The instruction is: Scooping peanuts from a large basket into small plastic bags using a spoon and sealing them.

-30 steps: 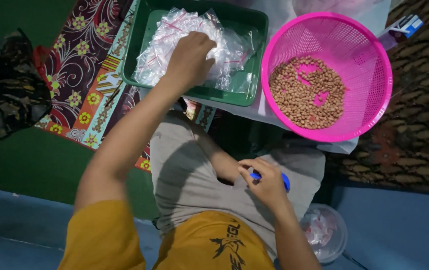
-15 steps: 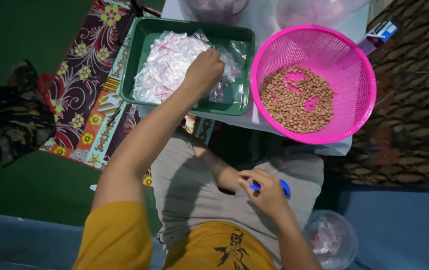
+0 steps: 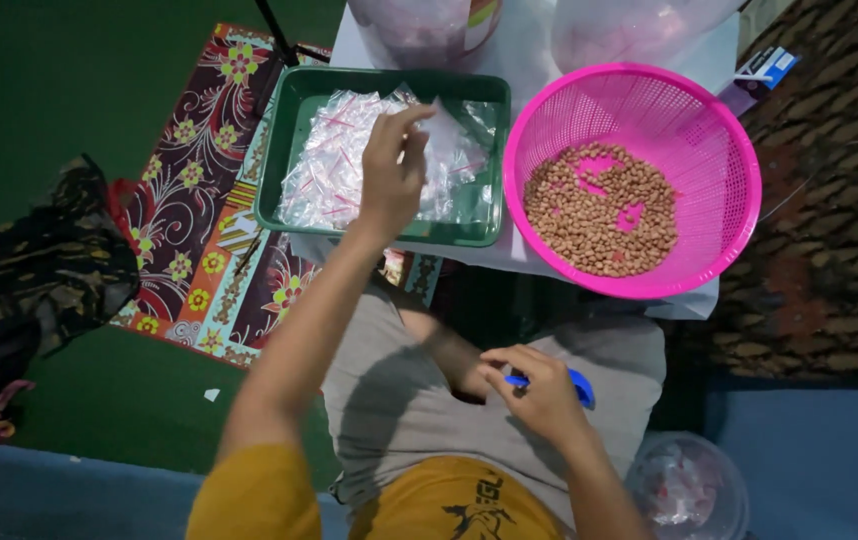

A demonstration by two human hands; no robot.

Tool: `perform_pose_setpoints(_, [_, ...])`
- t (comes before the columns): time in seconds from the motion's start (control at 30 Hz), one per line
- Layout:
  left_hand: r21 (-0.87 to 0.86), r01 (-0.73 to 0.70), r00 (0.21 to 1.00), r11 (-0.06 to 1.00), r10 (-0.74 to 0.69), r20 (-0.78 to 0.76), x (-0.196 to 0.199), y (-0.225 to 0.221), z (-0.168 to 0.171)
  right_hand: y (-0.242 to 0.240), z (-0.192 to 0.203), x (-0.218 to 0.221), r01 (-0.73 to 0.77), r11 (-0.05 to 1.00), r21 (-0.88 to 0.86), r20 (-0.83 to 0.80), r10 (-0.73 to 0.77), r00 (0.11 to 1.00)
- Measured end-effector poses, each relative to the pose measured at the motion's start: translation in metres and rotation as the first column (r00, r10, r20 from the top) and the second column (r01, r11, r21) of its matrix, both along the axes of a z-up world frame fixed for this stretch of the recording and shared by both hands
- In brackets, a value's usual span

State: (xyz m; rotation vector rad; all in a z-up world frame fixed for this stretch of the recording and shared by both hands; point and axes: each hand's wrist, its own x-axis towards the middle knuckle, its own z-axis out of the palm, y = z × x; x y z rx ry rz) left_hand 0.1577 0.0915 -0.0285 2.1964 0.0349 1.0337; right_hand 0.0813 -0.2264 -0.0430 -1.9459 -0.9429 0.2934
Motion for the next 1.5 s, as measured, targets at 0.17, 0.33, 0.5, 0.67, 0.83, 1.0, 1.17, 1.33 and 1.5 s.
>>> perform_pose_setpoints(0.17, [-0.462, -0.068, 0.996, 0.884, 0.037, -0.075, -0.071, -0.057, -0.004, 0.011, -0.020, -0.002, 0.232, 0.971, 0.061, -0.419, -0.186, 0.889])
perform_pose_setpoints(0.33, [-0.580, -0.046, 0.988, 0.813, -0.047, -0.144, -0.129, -0.119, -0.024, 0.037, -0.023, 0.000, 0.317, 0.918, 0.237, -0.737, -0.043, 0.675])
perform_pose_setpoints(0.5, [-0.665, -0.073, 0.981, 0.743, -0.066, -0.182, -0.161, -0.135, -0.028, 0.048, -0.025, -0.002, 0.564, 0.803, 0.192, -0.858, -0.142, 0.495])
perform_pose_setpoints(0.67, [-0.866, 0.021, 0.920, 0.500, -0.349, -0.180, -0.161, -0.122, -0.059, 0.031, -0.007, 0.007, 0.404, 0.904, 0.138, -0.376, -0.330, 0.866])
perform_pose_setpoints(0.83, [-0.561, 0.273, 0.803, 0.781, -0.507, -0.315, -0.151, -0.107, -0.005, 0.014, 0.012, 0.018, 0.090, 0.995, 0.039, 0.049, -0.092, 0.995])
perform_pose_setpoints(1.0, [-0.437, 0.359, 0.721, 0.825, -0.542, -0.431, -0.146, -0.106, 0.010, 0.010, 0.014, 0.023, 0.030, 0.998, 0.063, 0.058, -0.034, 0.998])
perform_pose_setpoints(1.17, [-0.598, 0.059, 0.719, 0.799, -0.450, -0.530, -0.145, -0.115, -0.016, 0.010, 0.004, 0.015, 0.327, 0.945, 0.024, 0.210, -0.324, 0.922])
perform_pose_setpoints(1.33, [-0.713, -0.122, 0.690, 0.690, -0.457, -0.561, -0.148, -0.120, -0.024, 0.023, 0.015, -0.001, 0.298, 0.954, 0.000, -0.072, -0.298, 0.952])
perform_pose_setpoints(1.5, [-0.795, -0.178, 0.684, 0.579, -0.509, -0.523, -0.148, -0.124, -0.051, 0.028, 0.011, -0.003, 0.341, 0.933, -0.114, -0.240, -0.359, 0.902])
